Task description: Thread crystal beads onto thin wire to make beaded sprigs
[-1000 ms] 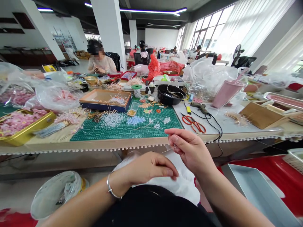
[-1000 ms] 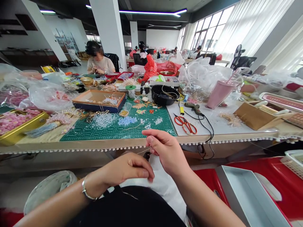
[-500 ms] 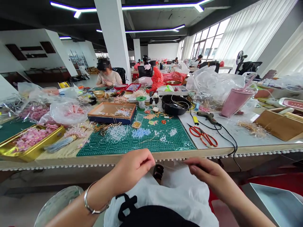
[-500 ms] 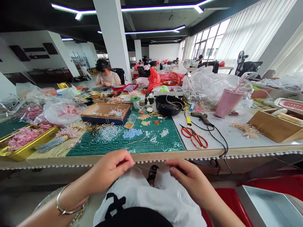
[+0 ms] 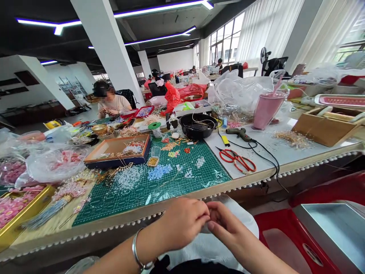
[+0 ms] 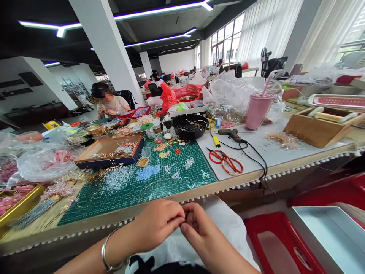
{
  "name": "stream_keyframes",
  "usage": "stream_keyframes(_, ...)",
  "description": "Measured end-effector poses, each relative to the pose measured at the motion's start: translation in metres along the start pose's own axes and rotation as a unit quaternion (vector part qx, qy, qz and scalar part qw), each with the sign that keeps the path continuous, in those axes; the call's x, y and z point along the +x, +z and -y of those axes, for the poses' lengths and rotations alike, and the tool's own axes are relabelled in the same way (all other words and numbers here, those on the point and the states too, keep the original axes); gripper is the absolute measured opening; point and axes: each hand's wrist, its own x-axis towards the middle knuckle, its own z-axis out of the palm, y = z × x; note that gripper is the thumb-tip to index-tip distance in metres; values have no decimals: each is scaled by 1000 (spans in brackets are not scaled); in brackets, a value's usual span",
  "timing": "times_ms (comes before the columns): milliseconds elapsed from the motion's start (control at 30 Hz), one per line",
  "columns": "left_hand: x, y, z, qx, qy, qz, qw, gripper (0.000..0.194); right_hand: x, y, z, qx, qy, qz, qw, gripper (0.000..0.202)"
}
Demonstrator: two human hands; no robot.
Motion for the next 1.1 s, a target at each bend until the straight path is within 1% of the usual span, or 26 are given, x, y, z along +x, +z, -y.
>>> stream_keyframes(33,4,-3,6,-20,-14,-5,1000,17,3,-3,-5,0,10,-39,999,13)
stream_keyframes(100,16,-8,20,-23,-47,-19,998,17,6,-13,-16,-9,29,-108,994,24)
stream_keyframes(167,35,-10,40,17,-88,-42,995,20,6,-23,-23,-14,38,-147,988,31)
stream_keyframes(267,73,-8,73,78,-141,-70,984,30,2,-34,-23,5,43,-162,986,32)
stream_keyframes(333,97,-3,91,112,-158,-67,979,25,-3,-38,-19,21,44,-169,984,30)
stream_keyframes(400,116,2,102,139,-164,-64,974,21,-9,-41,-13,28,43,-172,984,29)
stream_keyframes(467,129,8,105,160,-160,-71,971,23,-14,-44,-9,29,41,-169,984,28)
stream_keyframes(500,133,10,104,167,-155,-77,971,22,-17,-45,-7,30,39,-160,986,27)
stream_keyframes(567,139,11,102,173,-136,-99,970,18,-20,-48,-6,19,36,-171,985,25)
stream_keyframes(600,142,10,101,172,-123,-112,971,19,-20,-50,-5,12,37,-178,983,23)
stream_keyframes(667,145,3,97,164,-94,-141,972,22,-19,-53,-4,-2,34,-201,979,19)
stream_keyframes(733,142,-8,89,148,-65,-179,970,24,-17,-54,0,-13,28,-223,974,17)
stream_keyframes(767,136,-14,82,128,-55,-206,968,24,-17,-54,3,-15,23,-233,972,16)
stream_keyframes(800,128,-19,72,58,-48,-252,965,23,-16,-53,8,-17,17,-242,970,15)
stream_keyframes(833,117,-24,61,-35,-65,-277,958,21,-16,-52,14,-18,11,-251,968,13)
stream_keyframes(867,104,-27,48,-147,-99,-277,944,20,-17,-51,21,-19,4,-260,965,12)
stream_keyframes(900,91,-28,34,-265,-117,-273,917,19,-17,-49,28,-18,-3,-271,963,13)
stream_keyframes(933,78,-27,21,-367,-117,-245,890,18,-18,-47,34,-16,-12,-276,961,14)
stream_keyframes(967,67,-25,8,-443,-125,-218,860,17,-18,-46,40,-12,-22,-278,960,15)
stream_keyframes(1000,58,-21,-2,-503,-137,-197,830,16,-17,-44,44,-6,-30,-277,961,15)
stream_keyframes(1033,51,-17,-10,-548,-146,-189,802,14,-16,-41,48,-1,-37,-273,961,16)
stream_keyframes(1067,46,-12,-15,-582,-150,-187,777,13,-15,-39,50,4,-40,-266,963,17)
stream_keyframes(1100,41,-8,-18,-606,-152,-187,758,13,-14,-36,51,4,-45,-259,965,17)
